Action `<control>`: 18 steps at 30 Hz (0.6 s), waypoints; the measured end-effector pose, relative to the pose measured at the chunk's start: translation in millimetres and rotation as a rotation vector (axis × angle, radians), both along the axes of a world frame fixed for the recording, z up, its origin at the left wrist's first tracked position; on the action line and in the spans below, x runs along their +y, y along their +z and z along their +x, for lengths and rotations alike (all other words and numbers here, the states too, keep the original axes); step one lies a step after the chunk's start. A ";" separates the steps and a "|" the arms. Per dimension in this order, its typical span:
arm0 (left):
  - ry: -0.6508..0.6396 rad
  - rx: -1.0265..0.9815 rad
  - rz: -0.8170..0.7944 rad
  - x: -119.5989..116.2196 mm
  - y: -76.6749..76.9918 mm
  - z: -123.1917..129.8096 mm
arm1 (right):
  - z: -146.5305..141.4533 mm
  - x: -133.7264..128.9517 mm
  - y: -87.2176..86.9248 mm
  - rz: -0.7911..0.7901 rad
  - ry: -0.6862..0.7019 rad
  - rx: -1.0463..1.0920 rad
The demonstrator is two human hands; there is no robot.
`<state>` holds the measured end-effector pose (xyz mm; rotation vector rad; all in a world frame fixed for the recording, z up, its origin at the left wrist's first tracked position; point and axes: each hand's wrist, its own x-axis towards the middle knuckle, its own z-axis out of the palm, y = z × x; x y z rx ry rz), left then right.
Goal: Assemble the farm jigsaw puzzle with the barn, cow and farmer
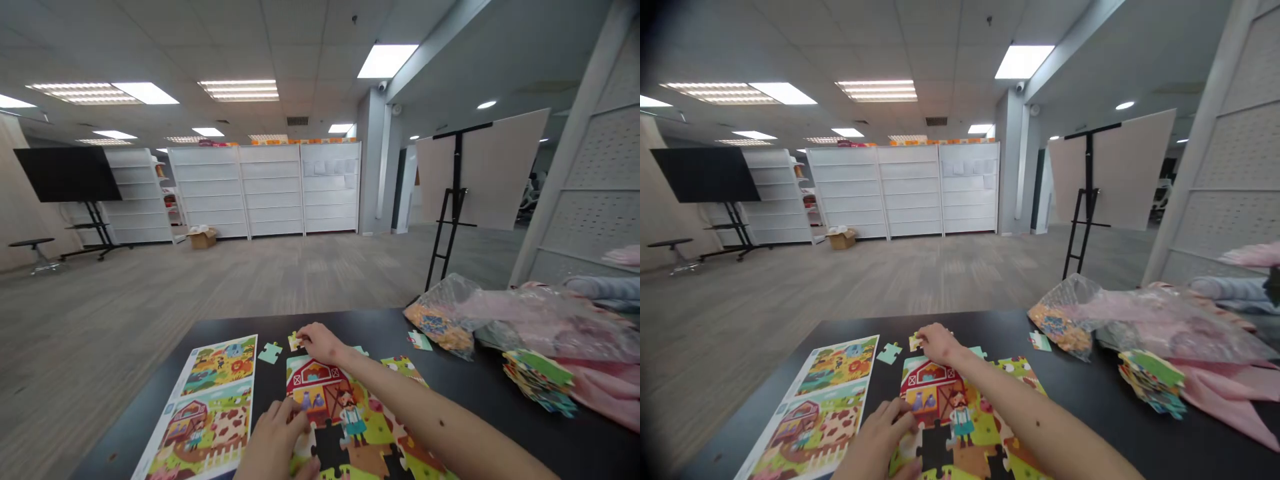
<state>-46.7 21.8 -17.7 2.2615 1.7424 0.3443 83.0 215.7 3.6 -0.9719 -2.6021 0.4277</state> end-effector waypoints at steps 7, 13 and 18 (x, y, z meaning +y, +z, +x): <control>-0.020 0.028 -0.056 -5.5 4.3 3.3 | -69.6 -21.3 -0.6 -0.017 -0.011 -0.224; 0.013 -0.037 -0.060 -16.3 21.0 7.2 | -64.3 -22.0 5.9 -0.030 0.034 -0.163; 0.042 -0.108 -0.040 -18.1 21.3 7.3 | -25.9 -24.3 19.8 -0.055 0.050 0.077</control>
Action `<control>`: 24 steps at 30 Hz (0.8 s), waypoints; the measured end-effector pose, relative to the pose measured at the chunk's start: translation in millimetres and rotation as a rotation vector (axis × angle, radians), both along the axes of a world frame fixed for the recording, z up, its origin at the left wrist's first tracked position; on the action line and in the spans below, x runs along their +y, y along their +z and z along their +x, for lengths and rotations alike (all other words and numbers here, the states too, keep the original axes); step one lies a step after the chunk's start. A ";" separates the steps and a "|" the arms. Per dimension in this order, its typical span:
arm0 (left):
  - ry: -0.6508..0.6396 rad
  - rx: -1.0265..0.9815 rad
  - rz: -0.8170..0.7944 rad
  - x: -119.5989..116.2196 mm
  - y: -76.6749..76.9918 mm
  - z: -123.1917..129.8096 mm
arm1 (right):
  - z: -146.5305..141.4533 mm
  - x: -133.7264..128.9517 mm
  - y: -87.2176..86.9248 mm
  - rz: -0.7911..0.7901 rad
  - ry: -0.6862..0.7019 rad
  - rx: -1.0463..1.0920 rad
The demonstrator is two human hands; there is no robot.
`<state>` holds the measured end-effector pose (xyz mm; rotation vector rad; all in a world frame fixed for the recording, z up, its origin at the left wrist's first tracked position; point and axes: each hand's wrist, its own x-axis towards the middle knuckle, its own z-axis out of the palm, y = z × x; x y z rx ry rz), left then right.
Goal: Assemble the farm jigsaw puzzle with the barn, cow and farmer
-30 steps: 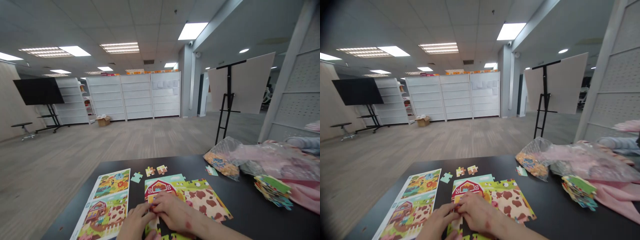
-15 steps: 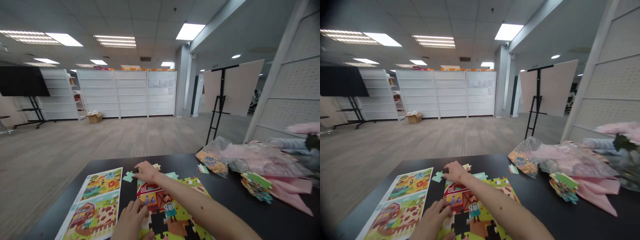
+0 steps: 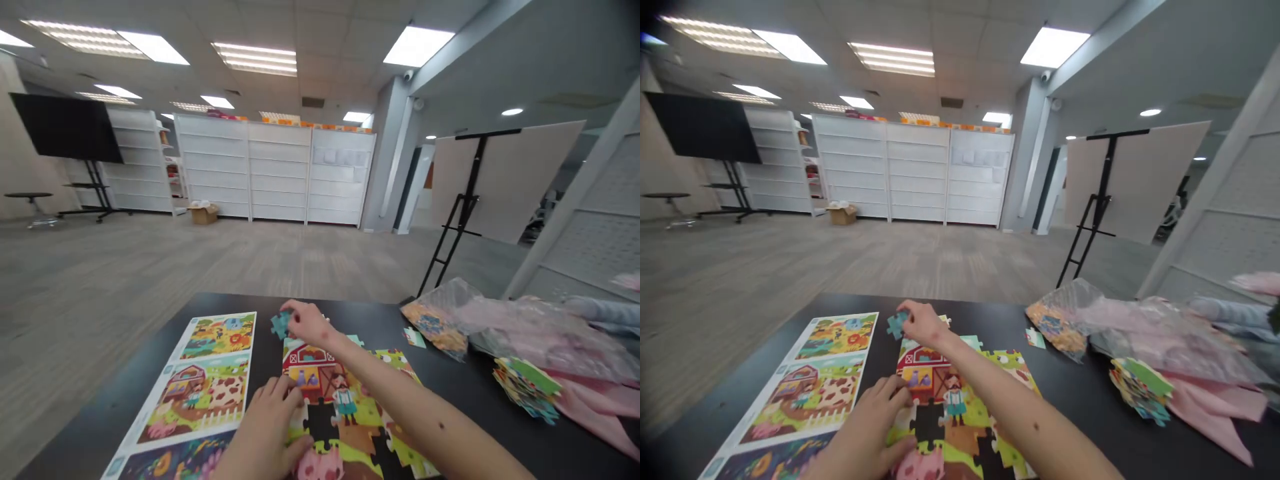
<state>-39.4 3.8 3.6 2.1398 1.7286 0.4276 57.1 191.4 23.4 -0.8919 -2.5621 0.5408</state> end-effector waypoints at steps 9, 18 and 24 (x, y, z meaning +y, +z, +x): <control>0.044 -0.135 0.085 -2.9 4.2 -8.7 | 67.1 -48.3 -0.1 0.043 -0.055 0.217; 0.006 -0.132 0.046 -9.0 0.4 -17.7 | 127.6 -120.7 -31.9 0.353 0.151 -0.007; 0.007 -0.103 0.021 -9.7 1.9 -17.0 | 121.6 -134.3 -32.8 0.288 0.230 -0.028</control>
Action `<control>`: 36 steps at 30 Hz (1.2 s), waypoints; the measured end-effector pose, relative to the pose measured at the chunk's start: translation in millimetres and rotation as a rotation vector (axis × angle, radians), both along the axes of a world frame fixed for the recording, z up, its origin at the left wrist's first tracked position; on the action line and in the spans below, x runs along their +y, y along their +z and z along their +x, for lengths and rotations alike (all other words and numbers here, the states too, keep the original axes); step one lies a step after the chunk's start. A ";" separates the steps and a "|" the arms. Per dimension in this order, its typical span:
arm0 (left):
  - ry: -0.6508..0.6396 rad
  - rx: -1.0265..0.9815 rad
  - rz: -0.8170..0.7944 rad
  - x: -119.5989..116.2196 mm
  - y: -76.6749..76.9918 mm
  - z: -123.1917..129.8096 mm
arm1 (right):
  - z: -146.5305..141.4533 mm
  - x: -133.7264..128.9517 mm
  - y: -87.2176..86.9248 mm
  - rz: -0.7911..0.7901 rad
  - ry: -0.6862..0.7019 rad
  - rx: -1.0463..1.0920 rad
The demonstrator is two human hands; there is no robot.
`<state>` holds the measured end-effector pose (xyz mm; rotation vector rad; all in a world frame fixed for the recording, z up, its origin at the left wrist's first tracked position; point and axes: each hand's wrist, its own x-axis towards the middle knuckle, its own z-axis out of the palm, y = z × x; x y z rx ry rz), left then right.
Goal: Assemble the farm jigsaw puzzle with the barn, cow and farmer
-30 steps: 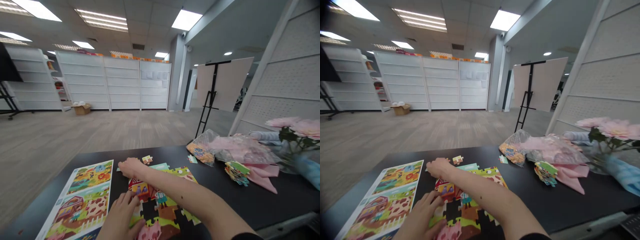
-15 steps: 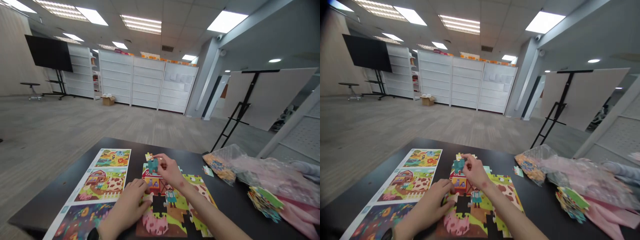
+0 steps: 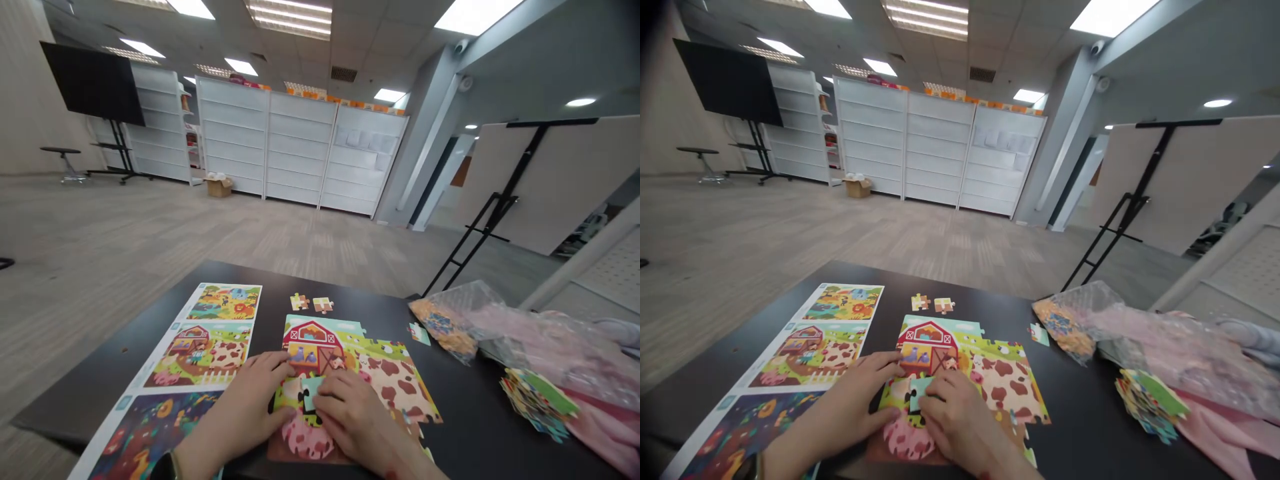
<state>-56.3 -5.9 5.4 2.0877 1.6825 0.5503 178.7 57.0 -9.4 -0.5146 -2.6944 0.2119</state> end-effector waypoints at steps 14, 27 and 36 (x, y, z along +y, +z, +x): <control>-0.007 0.087 0.052 4.6 -17.9 -7.3 | 18.9 22.9 20.4 -0.541 -0.187 0.213; -0.002 0.099 0.108 5.9 -34.0 -14.1 | 114.1 -45.5 1.6 -0.359 -0.321 0.113; -0.021 0.121 0.119 8.9 -40.3 -18.2 | 154.6 -11.0 5.3 -0.354 -0.681 0.188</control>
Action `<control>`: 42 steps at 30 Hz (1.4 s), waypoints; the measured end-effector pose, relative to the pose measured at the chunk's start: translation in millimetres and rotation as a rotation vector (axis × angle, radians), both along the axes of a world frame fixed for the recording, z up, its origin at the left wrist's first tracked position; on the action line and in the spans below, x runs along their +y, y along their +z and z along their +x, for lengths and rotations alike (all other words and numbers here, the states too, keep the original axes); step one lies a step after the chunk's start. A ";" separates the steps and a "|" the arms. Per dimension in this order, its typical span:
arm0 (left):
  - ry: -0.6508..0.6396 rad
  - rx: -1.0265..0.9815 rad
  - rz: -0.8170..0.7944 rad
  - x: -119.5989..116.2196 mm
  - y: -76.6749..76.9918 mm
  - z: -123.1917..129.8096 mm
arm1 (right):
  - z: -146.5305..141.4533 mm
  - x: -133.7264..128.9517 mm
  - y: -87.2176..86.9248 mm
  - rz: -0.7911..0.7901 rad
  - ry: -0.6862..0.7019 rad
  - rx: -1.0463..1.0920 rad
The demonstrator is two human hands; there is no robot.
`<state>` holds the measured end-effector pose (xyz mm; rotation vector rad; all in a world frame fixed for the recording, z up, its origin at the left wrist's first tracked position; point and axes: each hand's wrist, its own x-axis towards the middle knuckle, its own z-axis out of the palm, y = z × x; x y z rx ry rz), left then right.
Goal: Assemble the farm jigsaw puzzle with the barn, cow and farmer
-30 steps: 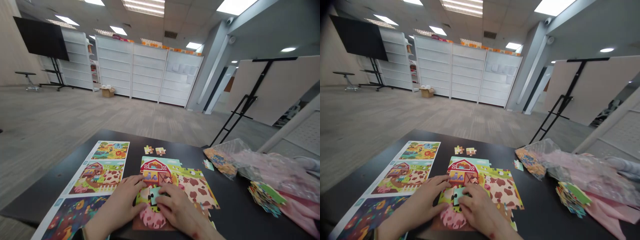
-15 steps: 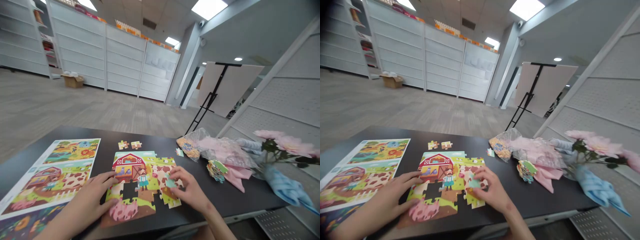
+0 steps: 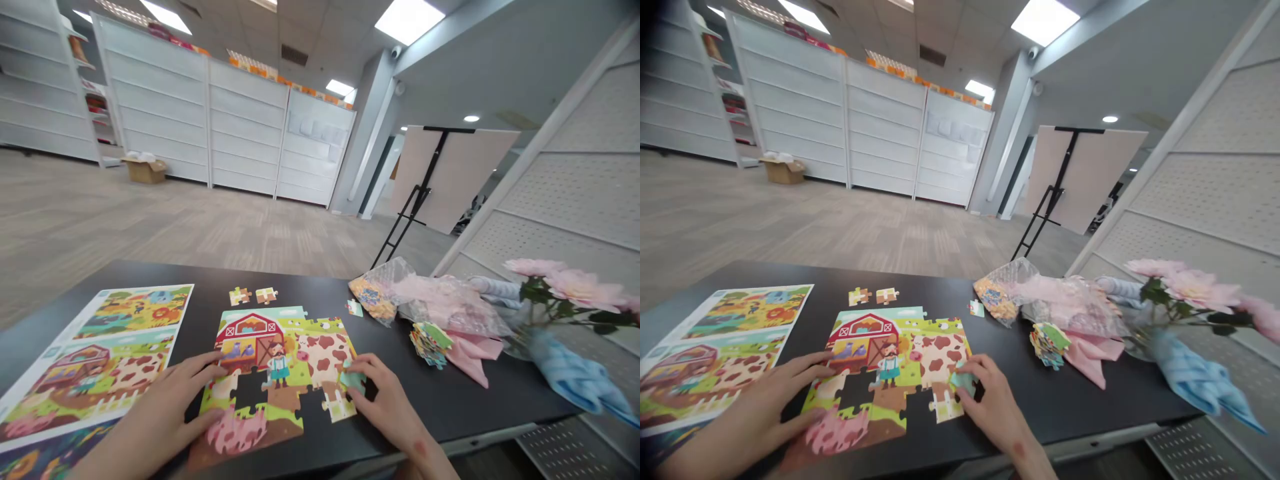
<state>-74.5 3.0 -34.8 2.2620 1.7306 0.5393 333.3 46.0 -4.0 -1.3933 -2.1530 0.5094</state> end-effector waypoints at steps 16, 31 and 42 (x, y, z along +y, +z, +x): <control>-0.034 0.020 0.124 7.1 -44.2 -17.1 | 113.6 6.6 -34.2 0.308 -0.505 -0.148; 0.006 -0.009 0.062 -0.4 -13.7 -2.5 | 17.2 -26.9 -2.2 0.149 -0.022 -0.121; -0.002 -0.026 -0.005 -6.0 3.6 7.2 | -71.2 -47.4 -34.4 0.375 0.023 -0.050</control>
